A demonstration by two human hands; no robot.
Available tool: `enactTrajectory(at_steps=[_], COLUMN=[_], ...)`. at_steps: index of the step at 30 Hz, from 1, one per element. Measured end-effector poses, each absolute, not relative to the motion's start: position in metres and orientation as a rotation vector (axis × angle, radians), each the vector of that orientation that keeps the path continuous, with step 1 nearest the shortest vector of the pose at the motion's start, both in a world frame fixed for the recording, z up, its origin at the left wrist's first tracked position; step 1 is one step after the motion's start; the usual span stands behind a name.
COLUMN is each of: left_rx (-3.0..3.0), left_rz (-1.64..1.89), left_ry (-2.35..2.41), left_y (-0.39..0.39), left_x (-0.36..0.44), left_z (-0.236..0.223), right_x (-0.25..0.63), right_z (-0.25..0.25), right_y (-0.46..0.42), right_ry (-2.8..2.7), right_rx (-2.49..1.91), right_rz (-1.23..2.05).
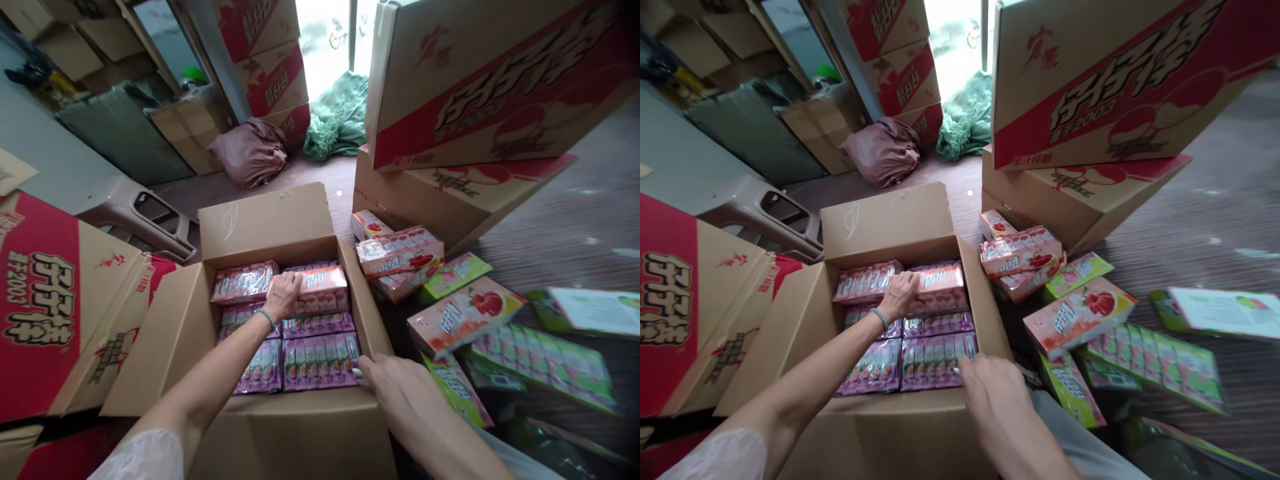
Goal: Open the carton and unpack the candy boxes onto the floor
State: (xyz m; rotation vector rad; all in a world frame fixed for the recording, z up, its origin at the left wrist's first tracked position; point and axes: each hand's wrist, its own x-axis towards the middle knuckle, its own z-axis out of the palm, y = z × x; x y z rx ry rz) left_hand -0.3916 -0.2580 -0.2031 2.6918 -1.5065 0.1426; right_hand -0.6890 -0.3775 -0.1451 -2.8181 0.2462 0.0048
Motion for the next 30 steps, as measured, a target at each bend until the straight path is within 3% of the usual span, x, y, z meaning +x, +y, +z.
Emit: enactTrajectory(at_steps=[8, 12, 17, 23, 30], left_rx=[2.651, 2.649, 2.470, 2.345, 2.306], left_rz=[-0.093, 0.091, 0.224, 0.193, 0.321], left_ry=[-1.253, -1.141, -0.982, -0.769, -0.752], left_y=[-0.219, -0.191, -0.101, -0.035, -0.030], left_x=[-0.399, -0.429, -0.507, -0.600, -0.608], left_z=[-0.185, -0.140, -0.098, -0.129, -0.156], right_x=[-0.678, -0.674, -0.681, -0.691, -0.685], right_z=[-0.113, -0.085, -0.071, -0.083, -0.065], right_y=[-0.382, -0.378, -0.349, -0.292, -0.225], right_ry=[0.430, 0.471, 0.324, -0.114, -0.317], right_rx=[-2.912, -2.946, -2.873, -2.831, -3.172], right_rz=[0.198, 0.043, -0.305, -0.391, -0.120])
